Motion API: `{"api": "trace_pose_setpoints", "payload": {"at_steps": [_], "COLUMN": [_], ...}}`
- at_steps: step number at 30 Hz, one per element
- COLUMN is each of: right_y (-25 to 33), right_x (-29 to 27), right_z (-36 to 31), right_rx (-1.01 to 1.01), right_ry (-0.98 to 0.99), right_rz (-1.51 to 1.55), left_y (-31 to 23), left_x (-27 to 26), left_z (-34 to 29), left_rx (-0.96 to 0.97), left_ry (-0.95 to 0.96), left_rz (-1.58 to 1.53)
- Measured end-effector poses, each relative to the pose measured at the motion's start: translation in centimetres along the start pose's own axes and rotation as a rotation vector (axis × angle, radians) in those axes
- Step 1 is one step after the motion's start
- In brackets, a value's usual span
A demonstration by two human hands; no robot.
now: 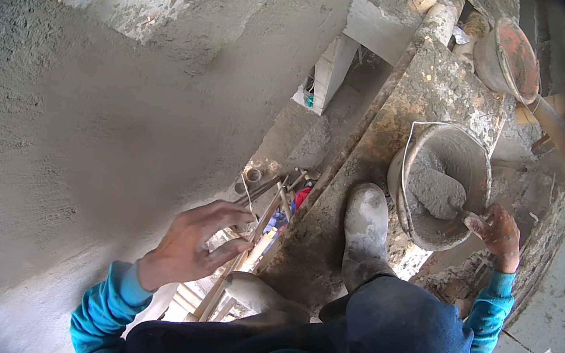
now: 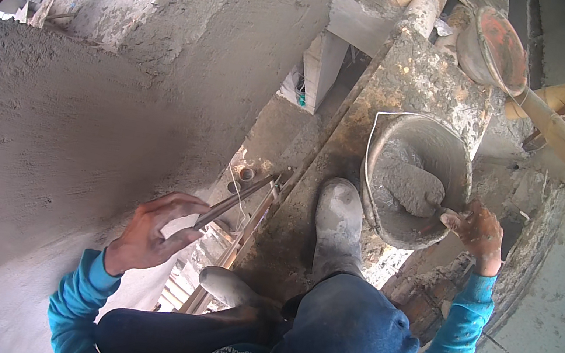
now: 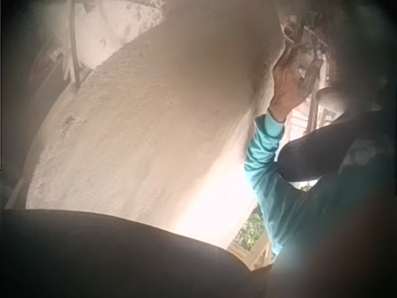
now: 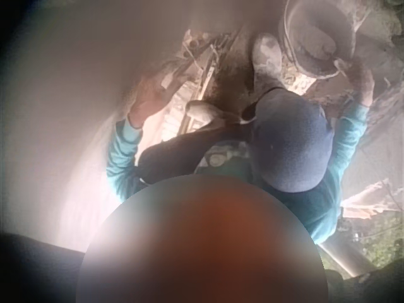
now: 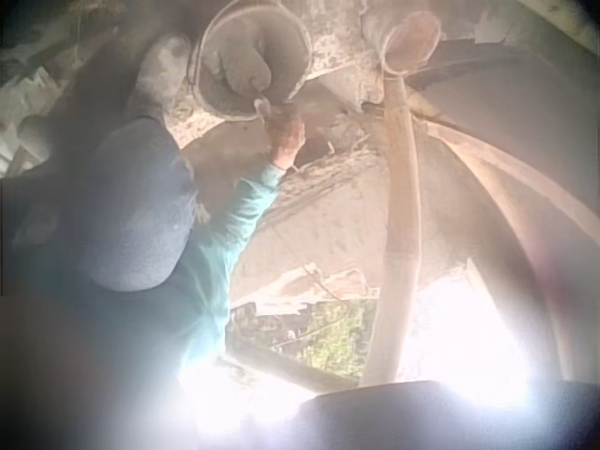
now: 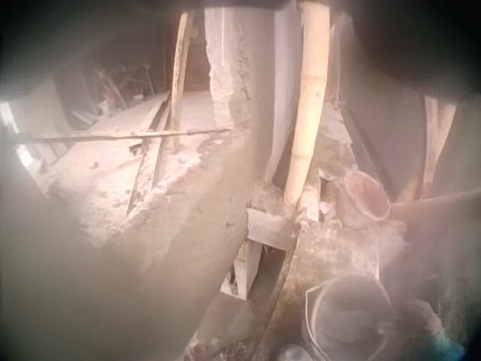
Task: The person smooths a freshly plastered wall using a long straightedge, then scoops mortar from a bucket with a trowel and applies it to the wall surface. The person repeats the smoothing and application steps on the same wall area.
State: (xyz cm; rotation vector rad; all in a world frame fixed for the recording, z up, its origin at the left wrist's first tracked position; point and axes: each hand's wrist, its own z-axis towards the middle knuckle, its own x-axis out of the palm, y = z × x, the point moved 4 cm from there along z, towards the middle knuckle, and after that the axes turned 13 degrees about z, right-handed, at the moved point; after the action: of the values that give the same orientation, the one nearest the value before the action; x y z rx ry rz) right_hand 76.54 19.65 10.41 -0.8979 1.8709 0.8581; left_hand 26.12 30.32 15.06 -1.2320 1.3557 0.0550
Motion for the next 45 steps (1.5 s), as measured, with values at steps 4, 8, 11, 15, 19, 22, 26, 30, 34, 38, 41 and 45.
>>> {"api": "trace_pose_setpoints", "payload": {"at_steps": [4,8,11,15,19,22,26,30,34,38,41,45], "right_y": [0.4,1.8,1.8,0.9,-2.1,-0.5,1.2,2.5,8.0,10.2,10.3,7.3], "right_x": [0.1,-0.9,-1.2,-3.7,-1.0,-2.0,-1.6,0.6,3.4,5.2,3.5,2.4], "right_z": [-0.7,-2.4,-3.4,-6.4,-6.9,-8.2,-8.3,-5.2,-1.5,-3.5,-3.9,-2.1], "right_rx": [-0.012,-0.015,0.002,0.032,-0.018,-0.223,-0.266,-0.211,-0.246,-0.258,-0.386,-0.647], "right_ry": [0.034,-0.002,-0.066,-0.229,-0.274,-0.435,-0.426,-0.315,-0.203,0.187,0.128,-0.219], "right_rz": [-0.001,-0.025,0.031,0.096,0.052,0.023,0.024,0.121,0.089,0.040,0.235,0.127], "left_y": [-3.3,-4.8,-6.0,-8.5,-7.8,-7.4,-7.7,-7.7,-6.6,-5.8,-5.0,-5.7], "left_x": [3.6,10.8,15.8,20.1,20.8,22.8,17.5,14.2,12.6,12.9,13.1,12.4], "left_z": [8.7,16.7,19.8,22.0,21.4,21.2,19.2,18.9,18.7,18.3,17.8,17.2], "left_rx": [0.056,-0.124,-0.220,-0.270,-0.525,-0.421,-0.404,-0.324,-0.151,-0.119,-0.156,0.010], "left_ry": [0.079,0.072,-0.037,-0.047,-0.049,-0.255,-0.275,-0.330,-0.478,-0.581,-0.614,-0.696], "left_rz": [0.089,-0.374,-0.628,-0.713,-0.780,-0.901,-0.755,-0.665,-0.588,-0.578,-0.615,-0.372]}}
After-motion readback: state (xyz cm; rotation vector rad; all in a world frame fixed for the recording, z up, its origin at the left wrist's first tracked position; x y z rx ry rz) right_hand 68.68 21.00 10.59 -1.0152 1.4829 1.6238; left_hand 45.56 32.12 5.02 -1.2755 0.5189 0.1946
